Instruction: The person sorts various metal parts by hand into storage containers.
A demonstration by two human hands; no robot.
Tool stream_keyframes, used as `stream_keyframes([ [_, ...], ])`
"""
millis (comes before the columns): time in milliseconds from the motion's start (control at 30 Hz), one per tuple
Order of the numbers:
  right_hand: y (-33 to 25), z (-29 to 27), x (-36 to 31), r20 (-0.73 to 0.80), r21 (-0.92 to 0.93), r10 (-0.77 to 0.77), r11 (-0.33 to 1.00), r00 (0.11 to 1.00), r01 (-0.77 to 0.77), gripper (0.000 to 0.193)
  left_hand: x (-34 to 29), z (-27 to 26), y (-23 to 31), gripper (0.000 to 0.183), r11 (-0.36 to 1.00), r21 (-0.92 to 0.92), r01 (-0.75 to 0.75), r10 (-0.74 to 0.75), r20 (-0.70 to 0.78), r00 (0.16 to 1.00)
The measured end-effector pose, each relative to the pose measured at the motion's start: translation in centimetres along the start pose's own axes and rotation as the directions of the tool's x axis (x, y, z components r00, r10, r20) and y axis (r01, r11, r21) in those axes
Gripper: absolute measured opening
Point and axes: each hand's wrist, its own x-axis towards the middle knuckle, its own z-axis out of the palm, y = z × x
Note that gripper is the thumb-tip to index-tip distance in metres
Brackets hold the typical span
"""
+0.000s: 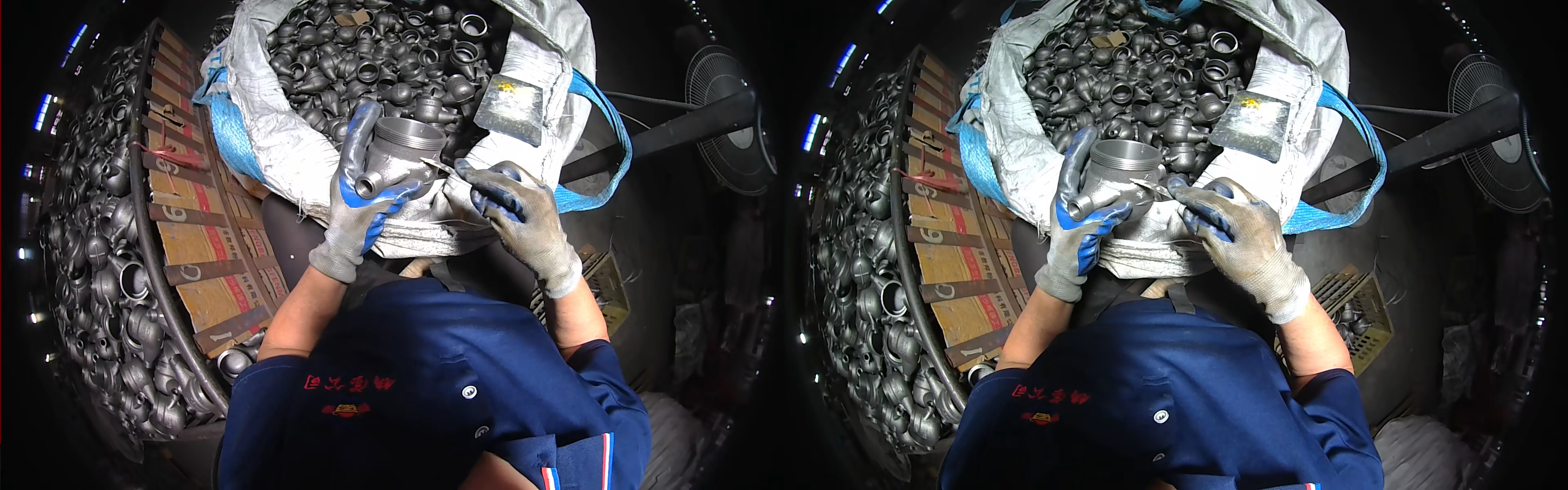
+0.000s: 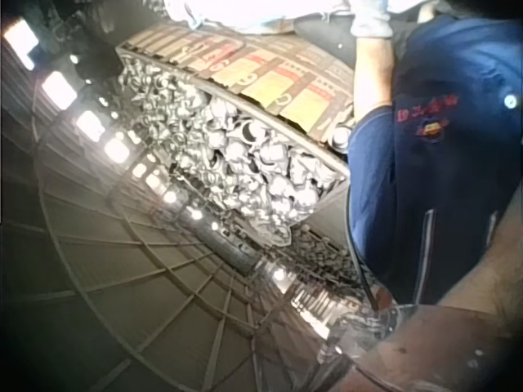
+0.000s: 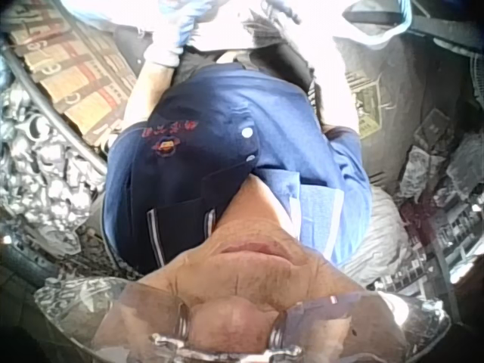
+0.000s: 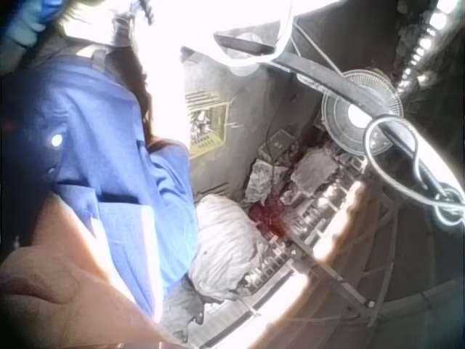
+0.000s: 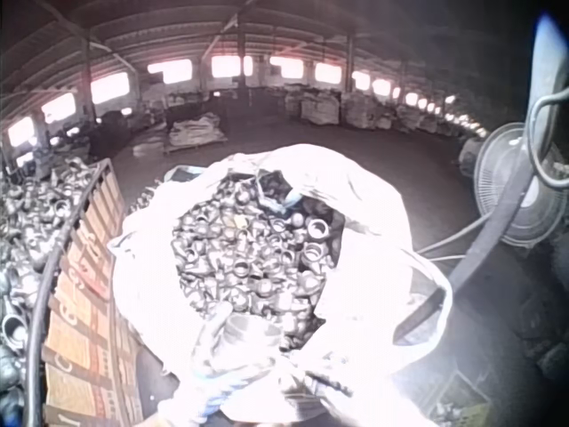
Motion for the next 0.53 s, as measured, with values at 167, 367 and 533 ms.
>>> stream_keyframes([
  [167,-1.0,0.0,-0.1,0.04,-0.032,-0.025,0.999,0.999,0.026,0.032,-0.1,-0.1,-0.3,0.085,0.991,0.118,-0.065,0.069,-0.029,0.997],
  [367,-0.7,0.6,-0.2,-0.04,-0.138,-0.139,0.982,0.99,0.132,0.043,0.5,-1.0,-1.2,0.093,0.929,0.33,-0.165,0.168,0.02,0.986],
  [533,-1.1,0.7,-0.3,-0.006,-0.224,-0.129,0.967,0.992,0.125,0.05,0.4,-1.4,-1.2,0.096,0.946,0.303,-0.112,0.114,0.012,0.993],
])
